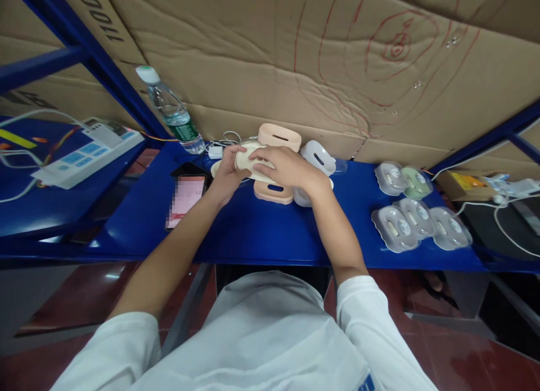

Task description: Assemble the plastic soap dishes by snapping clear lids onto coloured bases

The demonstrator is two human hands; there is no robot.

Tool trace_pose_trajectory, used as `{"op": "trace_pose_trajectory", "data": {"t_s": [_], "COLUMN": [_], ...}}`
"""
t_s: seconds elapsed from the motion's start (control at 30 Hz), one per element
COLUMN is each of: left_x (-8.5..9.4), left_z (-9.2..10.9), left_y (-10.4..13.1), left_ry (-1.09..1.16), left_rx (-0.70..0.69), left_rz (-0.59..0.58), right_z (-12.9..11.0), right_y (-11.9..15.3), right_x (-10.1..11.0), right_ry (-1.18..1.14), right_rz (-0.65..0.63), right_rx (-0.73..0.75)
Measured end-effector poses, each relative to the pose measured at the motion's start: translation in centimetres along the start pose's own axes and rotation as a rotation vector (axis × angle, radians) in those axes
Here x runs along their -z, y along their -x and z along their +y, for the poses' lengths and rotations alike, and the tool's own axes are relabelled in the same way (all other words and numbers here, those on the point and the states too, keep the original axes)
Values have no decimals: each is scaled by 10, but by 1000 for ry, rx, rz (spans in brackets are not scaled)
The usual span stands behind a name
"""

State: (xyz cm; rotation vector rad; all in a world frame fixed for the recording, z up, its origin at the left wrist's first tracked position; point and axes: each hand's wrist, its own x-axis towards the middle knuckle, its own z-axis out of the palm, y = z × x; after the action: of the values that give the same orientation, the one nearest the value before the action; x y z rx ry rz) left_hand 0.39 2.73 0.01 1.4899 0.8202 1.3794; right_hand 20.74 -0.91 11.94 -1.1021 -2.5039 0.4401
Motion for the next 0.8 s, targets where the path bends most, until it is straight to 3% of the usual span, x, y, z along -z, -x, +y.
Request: {"op": "trace_pose_trajectory", "data": {"t_s": [0.13,0.3,0.6,0.8], "left_x": [15,12,2,-5], "left_z": [-7,-10,-10,-5], "left_y": [-8,-6,10,15], "left_ry": [-56,-305,-781,-785], "left_rx": [60,64,-95,-228], "left_rz": [89,82,86,-2], "right_z": [-1,1,9,22], "right_y": [7,15,26,36], "right_x": [6,18,30,40], "right_ry": [15,-10,-30,54], "right_rz": [1,29,89,138], "right_rx": [-30,1,-34,-176]}}
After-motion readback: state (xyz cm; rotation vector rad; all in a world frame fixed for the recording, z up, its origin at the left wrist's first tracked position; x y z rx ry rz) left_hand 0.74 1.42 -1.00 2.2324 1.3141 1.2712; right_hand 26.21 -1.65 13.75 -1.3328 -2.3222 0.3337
